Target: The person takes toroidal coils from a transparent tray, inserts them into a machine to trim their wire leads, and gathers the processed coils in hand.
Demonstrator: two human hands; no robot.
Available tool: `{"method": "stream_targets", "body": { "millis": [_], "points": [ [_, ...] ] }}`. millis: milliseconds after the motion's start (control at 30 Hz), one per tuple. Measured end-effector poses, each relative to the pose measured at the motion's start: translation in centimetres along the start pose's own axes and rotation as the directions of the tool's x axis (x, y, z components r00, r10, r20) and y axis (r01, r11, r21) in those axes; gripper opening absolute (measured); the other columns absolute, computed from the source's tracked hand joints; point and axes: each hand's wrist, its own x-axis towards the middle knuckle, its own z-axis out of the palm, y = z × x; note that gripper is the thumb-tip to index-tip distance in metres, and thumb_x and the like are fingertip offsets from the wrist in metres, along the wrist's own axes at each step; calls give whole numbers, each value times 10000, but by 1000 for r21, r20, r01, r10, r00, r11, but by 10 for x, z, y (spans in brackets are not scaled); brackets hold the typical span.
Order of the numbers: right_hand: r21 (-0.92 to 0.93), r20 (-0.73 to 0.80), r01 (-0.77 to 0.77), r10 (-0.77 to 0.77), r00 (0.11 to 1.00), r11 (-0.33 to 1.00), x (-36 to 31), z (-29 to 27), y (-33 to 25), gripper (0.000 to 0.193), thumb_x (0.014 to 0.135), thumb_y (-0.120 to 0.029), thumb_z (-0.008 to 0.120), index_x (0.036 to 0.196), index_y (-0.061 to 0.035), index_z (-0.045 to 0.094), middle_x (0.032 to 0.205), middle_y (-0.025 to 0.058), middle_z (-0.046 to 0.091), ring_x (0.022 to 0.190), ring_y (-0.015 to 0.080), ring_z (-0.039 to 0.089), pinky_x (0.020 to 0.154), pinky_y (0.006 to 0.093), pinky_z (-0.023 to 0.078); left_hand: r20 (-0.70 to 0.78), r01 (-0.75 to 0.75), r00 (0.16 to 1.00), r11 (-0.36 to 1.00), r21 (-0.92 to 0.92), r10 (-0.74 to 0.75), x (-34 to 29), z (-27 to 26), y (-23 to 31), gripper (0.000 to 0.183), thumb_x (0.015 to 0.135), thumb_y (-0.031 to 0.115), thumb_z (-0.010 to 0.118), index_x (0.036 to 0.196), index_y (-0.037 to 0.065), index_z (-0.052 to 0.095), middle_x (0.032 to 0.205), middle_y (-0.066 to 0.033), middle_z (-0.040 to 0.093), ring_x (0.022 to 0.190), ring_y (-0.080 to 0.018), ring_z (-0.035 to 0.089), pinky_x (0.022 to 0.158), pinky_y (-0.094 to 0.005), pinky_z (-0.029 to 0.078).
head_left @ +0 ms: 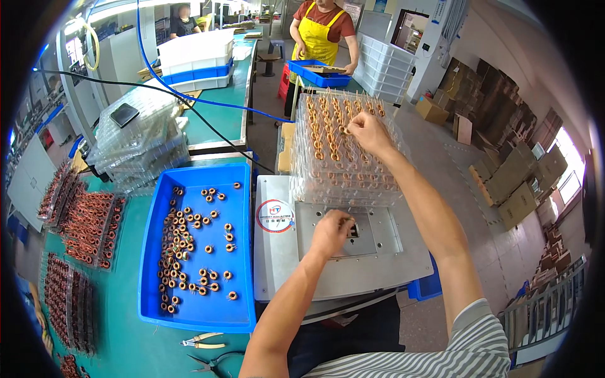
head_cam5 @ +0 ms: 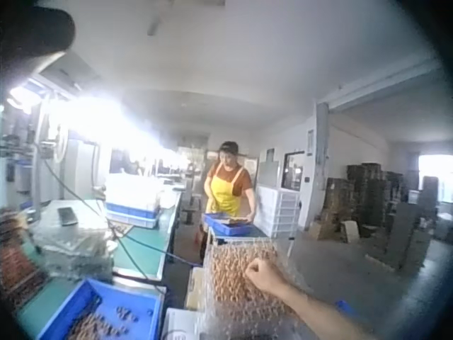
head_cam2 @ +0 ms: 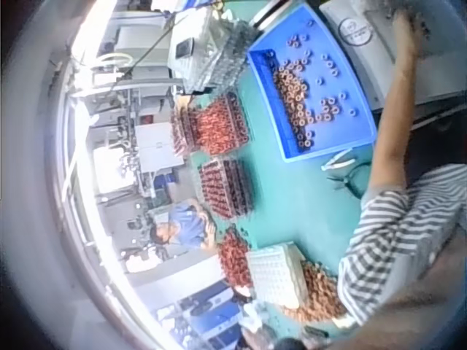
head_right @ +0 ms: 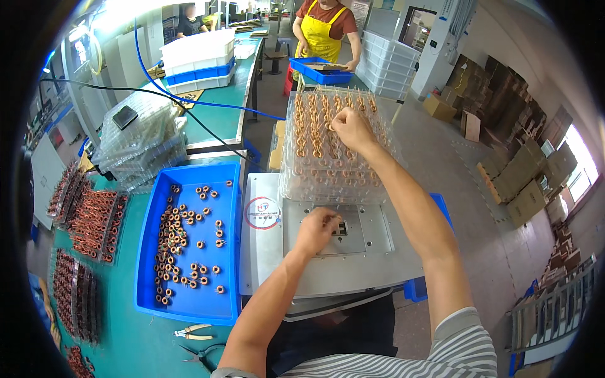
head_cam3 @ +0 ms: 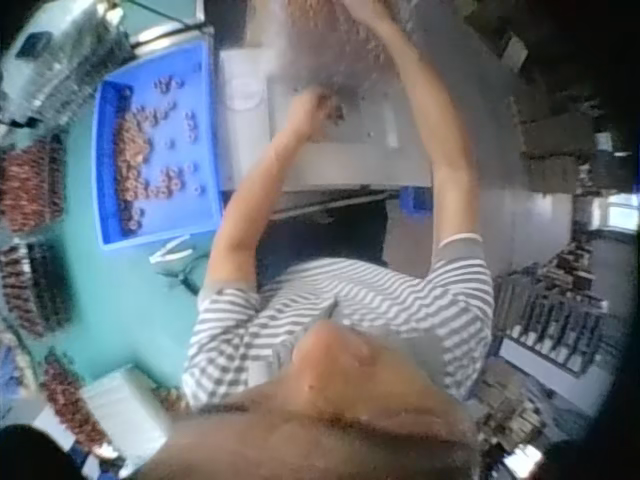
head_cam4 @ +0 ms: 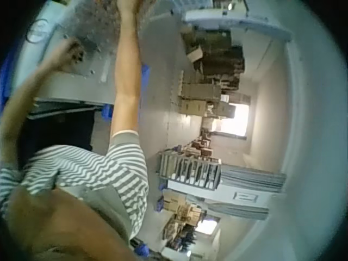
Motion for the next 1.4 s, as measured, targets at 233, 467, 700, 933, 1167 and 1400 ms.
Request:
{"method": "stream_targets", "body": {
  "millis": [233,467,700,933,1167,1400],
  "points": [
    [521,164,-46,-47,985,852,-90,-45,-21,95,915,-112,554,927,-17,556,856,76,636,716,106,627,601,253,514,215,348,916,403,-846,-339,8,-18,2,164,938,225,591,1006,78,565,732,-28,609,479,-73,490,361,-204,284],
    [268,469,-167,23,883,949,-171,-30,34,72,878,-77,608,919,-19,621,789,43,612,680,128,616,609,283,509,190,292,913,255,-922,-360,13,-16,-3,125,960,213,543,993,93,555,820,-65,636,553,-119,552,384,-201,323],
    [76,425,84,-108,899,994,-186,-9,59,119,809,-48,644,912,-6,602,866,162,627,853,331,628,747,400,496,228,319,901,206,-925,-369,14,-7,-2,135,941,151,586,1054,84,551,876,-77,661,617,-143,629,435,-220,411],
    [-23,475,271,-228,850,962,-183,1,73,139,800,-50,662,908,3,593,895,168,622,879,375,617,751,441,496,191,313,905,290,-904,-379,15,-3,-3,161,926,105,589,1077,77,540,952,-97,650,677,-164,630,506,-236,431],
    [-10,559,292,-236,795,956,-176,9,73,118,821,-67,641,920,-13,604,902,163,622,885,373,621,756,440,501,195,311,913,303,-901,-359,15,-2,-11,225,892,38,608,1103,64,534,972,-82,636,703,-159,639,500,-241,441],
    [-6,597,335,-265,757,942,-175,16,72,111,821,-59,631,927,-28,616,908,159,614,885,373,620,746,446,500,136,268,935,404,-875,-326,13,-1,-13,366,859,-21,625,1209,22,529,961,-64,620,718,-144,632,526,-235,458]
  ]
}}
